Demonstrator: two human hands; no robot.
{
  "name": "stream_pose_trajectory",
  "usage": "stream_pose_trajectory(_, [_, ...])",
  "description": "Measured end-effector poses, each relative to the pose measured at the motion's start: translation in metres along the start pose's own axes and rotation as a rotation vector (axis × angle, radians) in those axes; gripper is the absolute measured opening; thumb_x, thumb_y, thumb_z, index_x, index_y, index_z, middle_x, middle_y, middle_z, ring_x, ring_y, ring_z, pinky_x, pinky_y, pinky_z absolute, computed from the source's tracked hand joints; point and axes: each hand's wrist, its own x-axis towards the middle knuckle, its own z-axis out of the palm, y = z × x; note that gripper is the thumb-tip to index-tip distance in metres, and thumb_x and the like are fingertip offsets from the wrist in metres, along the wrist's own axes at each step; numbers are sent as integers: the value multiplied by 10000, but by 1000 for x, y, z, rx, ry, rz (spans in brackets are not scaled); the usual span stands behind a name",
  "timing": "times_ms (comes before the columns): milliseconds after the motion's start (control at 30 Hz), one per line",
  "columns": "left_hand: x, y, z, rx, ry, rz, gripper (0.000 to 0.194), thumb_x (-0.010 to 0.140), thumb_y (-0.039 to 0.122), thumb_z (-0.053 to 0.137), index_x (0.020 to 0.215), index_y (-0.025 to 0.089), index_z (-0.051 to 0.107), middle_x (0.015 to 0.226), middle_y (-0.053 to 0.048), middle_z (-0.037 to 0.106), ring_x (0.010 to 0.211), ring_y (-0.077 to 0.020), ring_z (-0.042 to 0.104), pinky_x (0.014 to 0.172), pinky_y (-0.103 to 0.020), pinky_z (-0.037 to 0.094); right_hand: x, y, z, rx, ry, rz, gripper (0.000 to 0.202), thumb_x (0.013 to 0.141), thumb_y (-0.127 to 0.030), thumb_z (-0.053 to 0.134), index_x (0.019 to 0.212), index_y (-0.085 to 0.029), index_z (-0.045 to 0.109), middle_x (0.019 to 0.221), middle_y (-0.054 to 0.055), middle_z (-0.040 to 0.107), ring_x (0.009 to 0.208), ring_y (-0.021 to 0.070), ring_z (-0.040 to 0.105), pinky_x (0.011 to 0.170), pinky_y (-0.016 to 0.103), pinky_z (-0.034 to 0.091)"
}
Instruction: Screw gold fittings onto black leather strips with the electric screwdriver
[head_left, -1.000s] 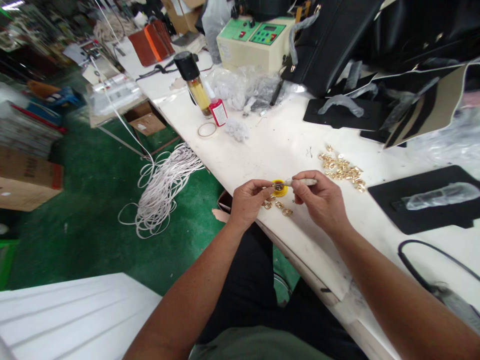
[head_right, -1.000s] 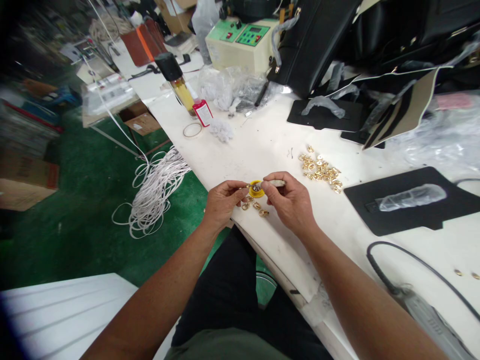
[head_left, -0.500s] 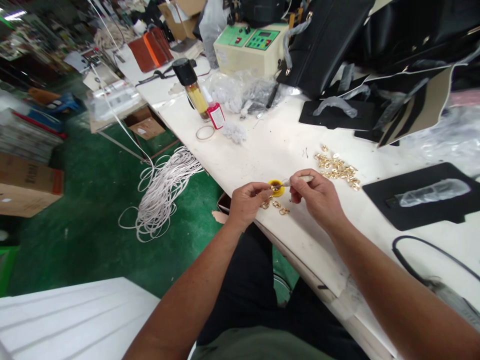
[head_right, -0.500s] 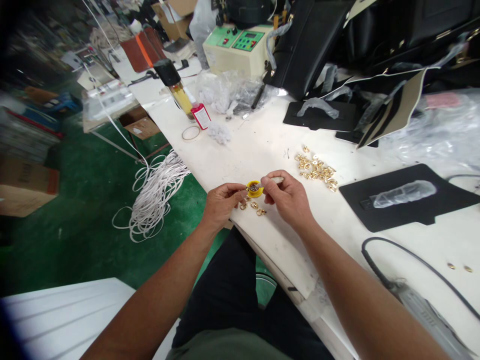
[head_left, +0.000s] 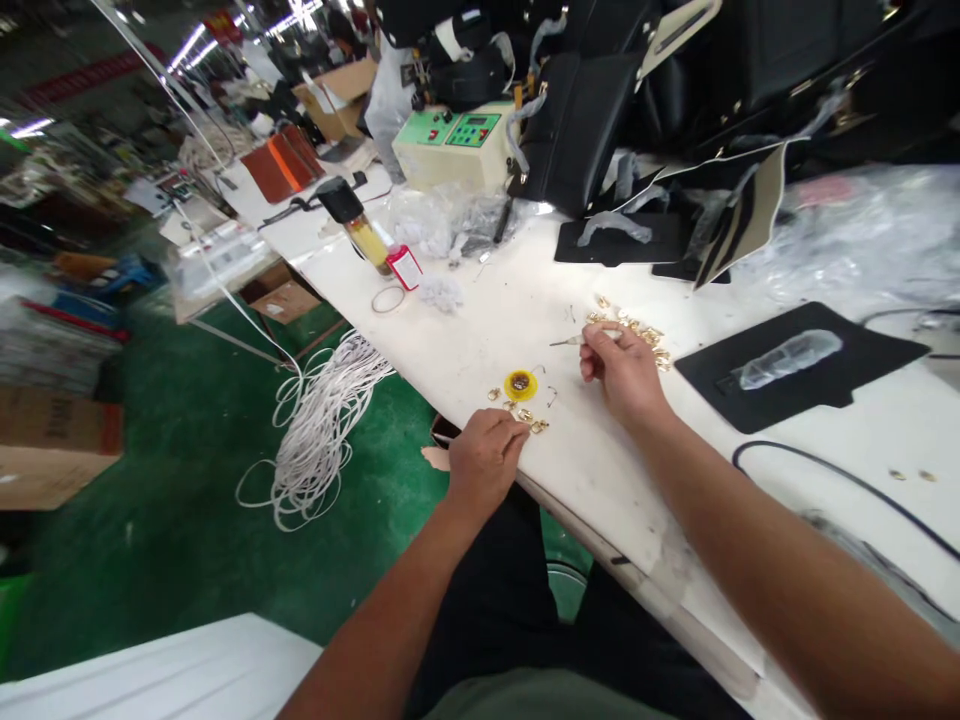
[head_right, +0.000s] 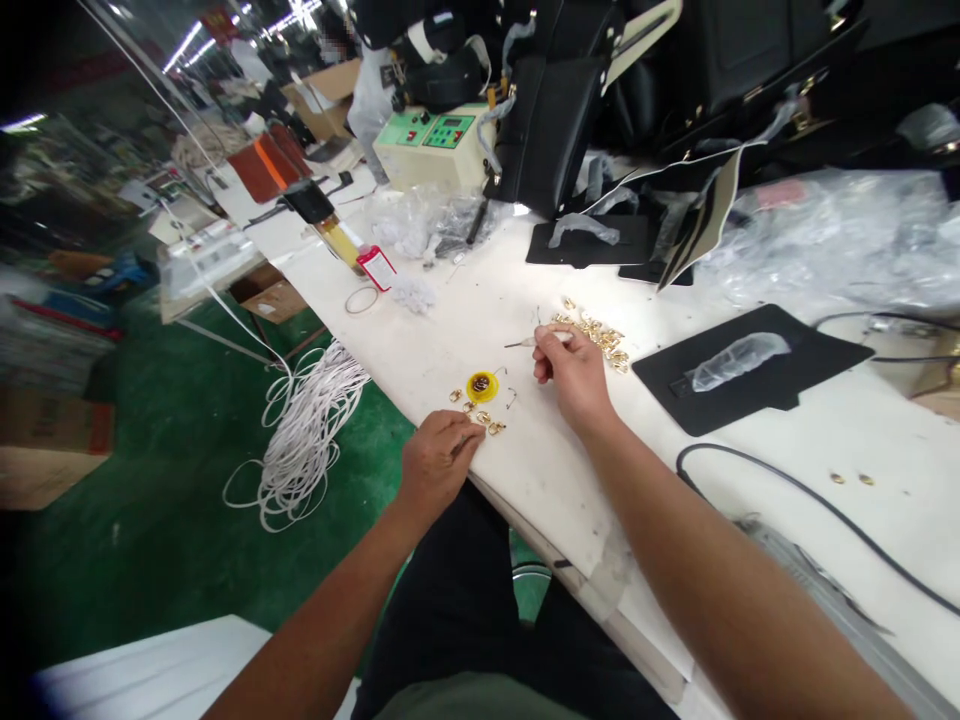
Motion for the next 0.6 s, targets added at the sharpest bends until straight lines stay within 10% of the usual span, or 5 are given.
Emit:
stream_pose_trajectory(367, [29, 33, -2, -42, -23, 105, 179, 984, 226, 672, 1157, 212, 719, 948, -39, 741, 839, -169, 706, 854, -309, 583, 0, -24, 12, 84, -33, -36, 382, 781, -551, 832, 854, -213, 670, 645, -52, 631, 464, 89, 528, 429, 228, 421])
stream_pose_trajectory(600, [109, 86, 68, -508, -222, -178, 120, 741, 87, 767, 740, 196, 719, 868, -81, 733, 919, -296, 712, 797, -361, 520, -13, -80, 18, 154, -59, -183, 299, 854, -488, 801, 877, -227, 658, 673, -53, 600, 509, 79, 525, 460, 212, 406])
